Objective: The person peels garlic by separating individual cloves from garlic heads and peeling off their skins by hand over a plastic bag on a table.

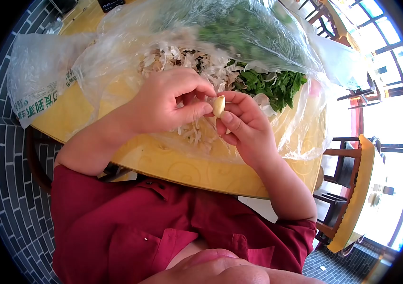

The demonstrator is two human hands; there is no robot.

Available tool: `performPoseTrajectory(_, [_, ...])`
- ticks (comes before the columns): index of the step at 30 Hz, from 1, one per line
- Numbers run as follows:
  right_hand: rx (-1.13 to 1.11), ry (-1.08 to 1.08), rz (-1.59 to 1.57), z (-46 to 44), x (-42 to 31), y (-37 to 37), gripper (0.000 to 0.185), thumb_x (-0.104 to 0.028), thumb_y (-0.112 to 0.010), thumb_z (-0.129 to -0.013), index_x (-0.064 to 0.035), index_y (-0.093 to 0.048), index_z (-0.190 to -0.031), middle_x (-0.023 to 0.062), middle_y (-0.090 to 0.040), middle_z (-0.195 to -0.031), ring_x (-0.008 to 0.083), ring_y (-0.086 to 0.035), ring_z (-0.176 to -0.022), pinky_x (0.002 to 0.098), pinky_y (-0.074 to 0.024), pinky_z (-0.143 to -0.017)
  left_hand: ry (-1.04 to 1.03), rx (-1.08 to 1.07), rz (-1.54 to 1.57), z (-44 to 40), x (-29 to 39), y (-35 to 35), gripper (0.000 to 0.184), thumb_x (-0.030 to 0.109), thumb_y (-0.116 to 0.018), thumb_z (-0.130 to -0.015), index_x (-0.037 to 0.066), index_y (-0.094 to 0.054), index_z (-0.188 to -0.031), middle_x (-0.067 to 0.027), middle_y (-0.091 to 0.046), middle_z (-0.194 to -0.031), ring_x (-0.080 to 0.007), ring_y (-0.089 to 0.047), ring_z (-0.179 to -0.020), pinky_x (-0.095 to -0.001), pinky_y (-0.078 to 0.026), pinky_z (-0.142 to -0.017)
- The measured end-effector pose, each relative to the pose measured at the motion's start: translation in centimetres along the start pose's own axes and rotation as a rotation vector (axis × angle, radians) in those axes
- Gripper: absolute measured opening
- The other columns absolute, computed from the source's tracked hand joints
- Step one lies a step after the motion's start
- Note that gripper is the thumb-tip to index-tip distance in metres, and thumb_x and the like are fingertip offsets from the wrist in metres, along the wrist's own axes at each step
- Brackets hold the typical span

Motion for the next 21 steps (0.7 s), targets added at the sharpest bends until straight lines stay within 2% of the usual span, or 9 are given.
performPoseTrajectory(6, [-0.021,-0.023,0.066,-0.1,0.5,-0.1,0.029,-0.007,-0.051,-0.093,-0.0034,-0.042,-0.121,0.0068,-0.061,-0.102,0.0068,-0.052,-0.074,0.0179,-0.0384,-0.056,0.059,-0.047,0.04,0.1,-0.7,-0.5,0.013,0.001,-0.068,-0.073,0.004,-0.064,-0.085,-0.0031,-0.061,-0.077,-0.0094,-0.054,-0.059,-0.0219,-0.042,-0.052])
performPoseTrajectory(9, [-0.042,0.013,0.137,0.0,0.1,-0.6,0.027,-0.009,-0.051,-0.093,-0.0046,-0.043,-0.119,0.0116,-0.062,-0.103,0.0071,-0.051,-0.071,0.0167,-0.0353,-0.052,0.023,-0.016,0.013,-0.1,-0.2,-0.3,0.009,0.003,-0.067,-0.071,0.005,-0.065,-0.08,-0.0037,-0.061,-0.072,-0.0129,-0.055,-0.058,-0.0251,-0.043,-0.05])
performPoseTrajectory(12, [-0.114,0.007,0.107,0.2,-0.1,-1.4,0.03,-0.008,-0.049,-0.094,-0.0041,-0.041,-0.123,0.0115,-0.061,-0.105,0.007,-0.049,-0.071,0.017,-0.0352,-0.054,0.127,-0.037,0.05,0.2,-1.2,-0.5,0.008,0.002,-0.066,-0.07,0.006,-0.064,-0.077,-0.0043,-0.06,-0.071,-0.0135,-0.055,-0.057,-0.0255,-0.042,-0.049])
performPoseTrajectory(15, [-0.141,0.018,0.052,0.3,-0.2,-1.3,0.036,-0.008,-0.048,-0.095,-0.0039,-0.039,-0.13,0.0105,-0.06,-0.103,0.0075,-0.047,-0.071,0.0179,-0.0345,-0.055,0.062,0.021,-0.109,0.0,-0.3,0.1,0.007,0.0,-0.064,-0.071,0.005,-0.063,-0.077,-0.0054,-0.059,-0.069,-0.0145,-0.055,-0.057,-0.0265,-0.042,-0.049])
performPoseTrajectory(16, [-0.139,0.032,0.031,0.3,-0.5,-1.2,0.037,-0.008,-0.048,-0.095,-0.0039,-0.039,-0.13,0.0104,-0.06,-0.103,0.0077,-0.048,-0.071,0.018,-0.0344,-0.054,0.023,0.037,-0.187,-0.2,0.1,0.3,0.01,-0.001,-0.062,-0.072,0.005,-0.061,-0.08,-0.0076,-0.058,-0.072,-0.0192,-0.056,-0.059,-0.0292,-0.044,-0.051])
performPoseTrajectory(18, [-0.116,0.049,-0.002,0.3,-1.1,-0.9,0.038,-0.012,-0.047,-0.095,-0.0044,-0.04,-0.132,0.011,-0.059,-0.101,0.0084,-0.048,-0.07,0.0182,-0.033,-0.053,-0.035,0.064,-0.275,-0.3,0.2,0.6,0.012,-0.001,-0.061,-0.072,0.004,-0.061,-0.083,-0.0092,-0.059,-0.075,-0.0233,-0.057,-0.061,-0.0312,-0.046,-0.053])
performPoseTrajectory(21, [-0.04,0.034,-0.192,0.9,-2.6,-0.7,0.033,-0.017,-0.047,-0.096,-0.0043,-0.045,-0.126,0.0093,-0.058,-0.095,0.0084,-0.046,-0.068,0.0171,-0.0312,-0.051,-0.099,0.104,-0.36,-0.3,0.4,1.1,0.015,-0.002,-0.061,-0.072,0.004,-0.06,-0.086,-0.0107,-0.059,-0.078,-0.028,-0.058,-0.065,-0.0335,-0.048,-0.057])
Point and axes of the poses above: each hand's wrist, its own z-axis away from the middle knuckle, its own y-axis out of the back of the hand, x = y × z, the point moved 10 cm from there along -z, towards the middle knuckle
